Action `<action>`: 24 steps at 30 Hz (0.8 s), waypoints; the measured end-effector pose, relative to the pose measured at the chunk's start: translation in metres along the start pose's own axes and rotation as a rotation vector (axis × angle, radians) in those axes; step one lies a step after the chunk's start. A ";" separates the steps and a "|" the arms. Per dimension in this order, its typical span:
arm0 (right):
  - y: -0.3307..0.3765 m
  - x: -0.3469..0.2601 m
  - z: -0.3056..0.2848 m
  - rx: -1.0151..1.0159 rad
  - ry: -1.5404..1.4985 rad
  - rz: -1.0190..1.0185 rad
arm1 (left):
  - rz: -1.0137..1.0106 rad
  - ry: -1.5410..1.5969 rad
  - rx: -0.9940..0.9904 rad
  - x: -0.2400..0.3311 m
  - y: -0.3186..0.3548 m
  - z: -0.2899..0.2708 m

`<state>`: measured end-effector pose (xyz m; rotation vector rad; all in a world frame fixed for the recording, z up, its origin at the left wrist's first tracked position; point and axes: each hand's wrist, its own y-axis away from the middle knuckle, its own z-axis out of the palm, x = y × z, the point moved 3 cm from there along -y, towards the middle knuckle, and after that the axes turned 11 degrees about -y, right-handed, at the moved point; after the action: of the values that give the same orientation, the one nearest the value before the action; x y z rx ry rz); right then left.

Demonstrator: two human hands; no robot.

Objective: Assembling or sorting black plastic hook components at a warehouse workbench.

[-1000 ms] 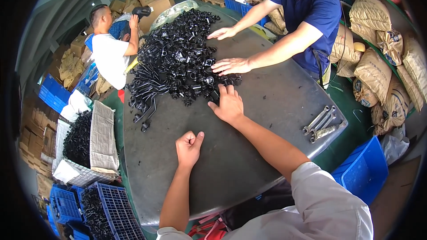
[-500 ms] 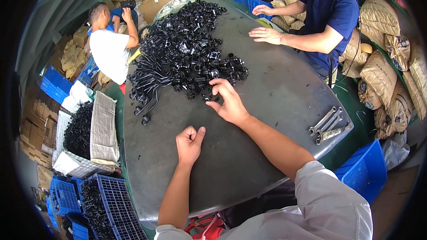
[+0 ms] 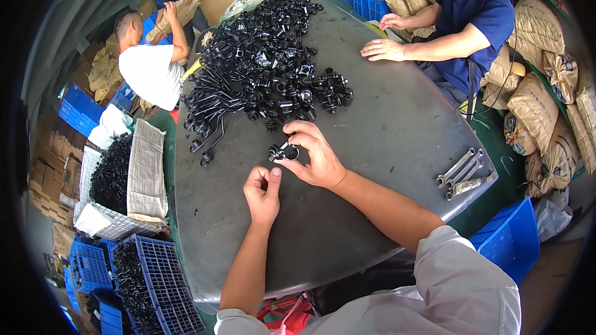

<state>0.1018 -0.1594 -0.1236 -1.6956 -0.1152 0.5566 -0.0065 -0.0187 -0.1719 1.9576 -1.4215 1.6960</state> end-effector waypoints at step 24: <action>0.014 0.009 0.012 -0.182 -0.084 0.234 | 0.271 0.070 -0.006 0.018 0.001 0.002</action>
<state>0.1011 -0.1485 -0.1409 -1.8758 -0.0280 0.8122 -0.0080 -0.0297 -0.1582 1.7486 -1.7276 1.8457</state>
